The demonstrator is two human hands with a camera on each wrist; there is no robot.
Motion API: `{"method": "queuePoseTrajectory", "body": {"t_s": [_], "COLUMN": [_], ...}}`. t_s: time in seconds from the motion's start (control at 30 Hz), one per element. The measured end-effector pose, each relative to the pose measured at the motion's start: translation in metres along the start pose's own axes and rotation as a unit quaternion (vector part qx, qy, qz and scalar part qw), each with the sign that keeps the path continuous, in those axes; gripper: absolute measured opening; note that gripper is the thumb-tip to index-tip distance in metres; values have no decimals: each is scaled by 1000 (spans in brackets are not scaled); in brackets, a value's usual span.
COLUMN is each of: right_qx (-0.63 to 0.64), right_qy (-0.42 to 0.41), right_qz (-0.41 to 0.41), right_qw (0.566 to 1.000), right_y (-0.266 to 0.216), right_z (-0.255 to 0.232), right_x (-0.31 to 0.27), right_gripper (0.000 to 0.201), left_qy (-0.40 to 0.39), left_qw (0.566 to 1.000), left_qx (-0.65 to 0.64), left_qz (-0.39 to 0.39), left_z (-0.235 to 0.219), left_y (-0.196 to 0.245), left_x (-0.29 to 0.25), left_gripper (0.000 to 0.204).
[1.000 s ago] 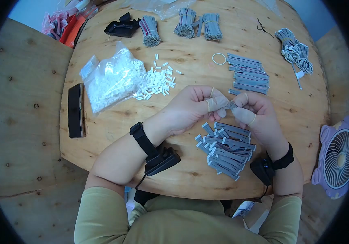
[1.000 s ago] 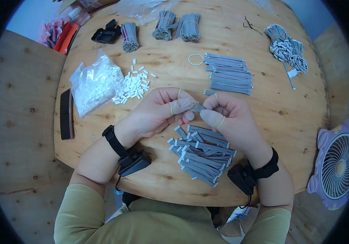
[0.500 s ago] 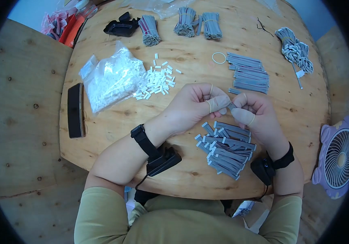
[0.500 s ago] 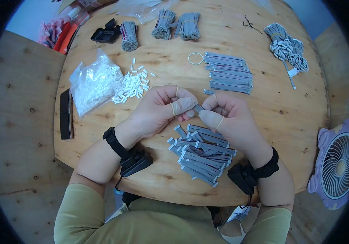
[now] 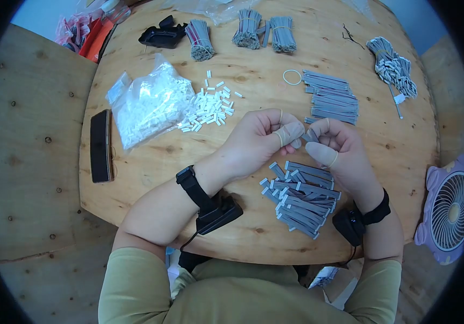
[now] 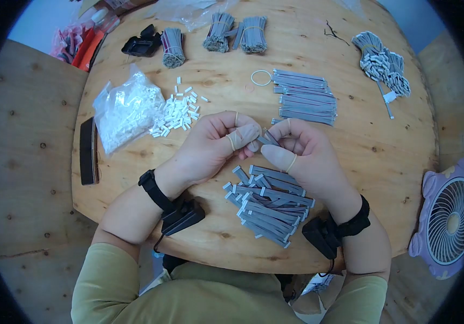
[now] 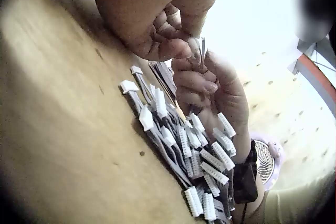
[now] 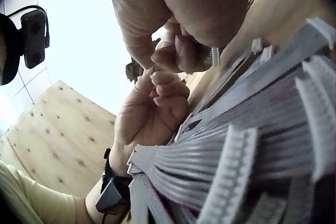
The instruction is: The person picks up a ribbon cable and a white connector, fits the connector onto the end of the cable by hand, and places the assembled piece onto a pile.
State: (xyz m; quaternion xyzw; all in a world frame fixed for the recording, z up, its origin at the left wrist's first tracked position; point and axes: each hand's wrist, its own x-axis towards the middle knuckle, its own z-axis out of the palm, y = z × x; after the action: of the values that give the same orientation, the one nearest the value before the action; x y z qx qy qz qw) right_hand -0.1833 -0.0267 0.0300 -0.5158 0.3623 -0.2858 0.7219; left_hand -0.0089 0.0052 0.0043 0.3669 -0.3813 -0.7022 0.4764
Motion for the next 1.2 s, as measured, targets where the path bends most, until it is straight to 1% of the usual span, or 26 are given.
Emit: {"method": "queuePoseTrajectory", "body": {"t_s": [0.07,0.17,0.3,0.4,0.43,0.5,0.53,0.63,0.73,0.83,0.93,1.03,1.13,1.2], "right_qx": [-1,1,-26,-27,-27,-29,-31,-26,-23,-19,-22,-28,-28,-28], "right_qy": [19,3,19,19,23,33,40,48,45,42,44,44,41,40], "right_qz": [16,12,30,23,17,12,13,7,6,8,5,3,2,1], "right_qw": [1000,1000,999,999,999,999,999,998,999,999,999,999,999,999], "right_y": [3,9,5,9,12,12,11,10,11,12,12,12,13,13], "right_z": [-2,-7,-5,-10,-13,-15,-16,-14,-15,-17,-15,-15,-16,-16], "right_x": [0,2,0,2,4,5,7,8,9,9,10,10,10,10], "right_gripper": [9,9,9,7,7,7,8,9,9,9,8,8,8,8], "left_qy": [7,12,17,61,103,183,231,305,325,301,289,288,274,278], "left_qw": [1000,1000,999,991,978,934,930,851,820,732,660,646,650,631], "left_qx": [13,15,40,112,160,254,223,383,442,580,670,687,679,690], "left_qz": [3,5,13,41,84,169,179,189,164,192,181,169,202,221], "left_z": [1,2,2,-1,-4,-12,-10,-37,-46,-58,-50,-49,-53,-51], "left_y": [0,-1,-1,-3,0,8,19,32,39,40,38,33,28,28], "left_x": [0,0,0,-1,0,2,1,3,1,2,1,3,4,4], "left_gripper": [18,18,16,15,15,15,13,11,10,11,15,15,16,16]}}
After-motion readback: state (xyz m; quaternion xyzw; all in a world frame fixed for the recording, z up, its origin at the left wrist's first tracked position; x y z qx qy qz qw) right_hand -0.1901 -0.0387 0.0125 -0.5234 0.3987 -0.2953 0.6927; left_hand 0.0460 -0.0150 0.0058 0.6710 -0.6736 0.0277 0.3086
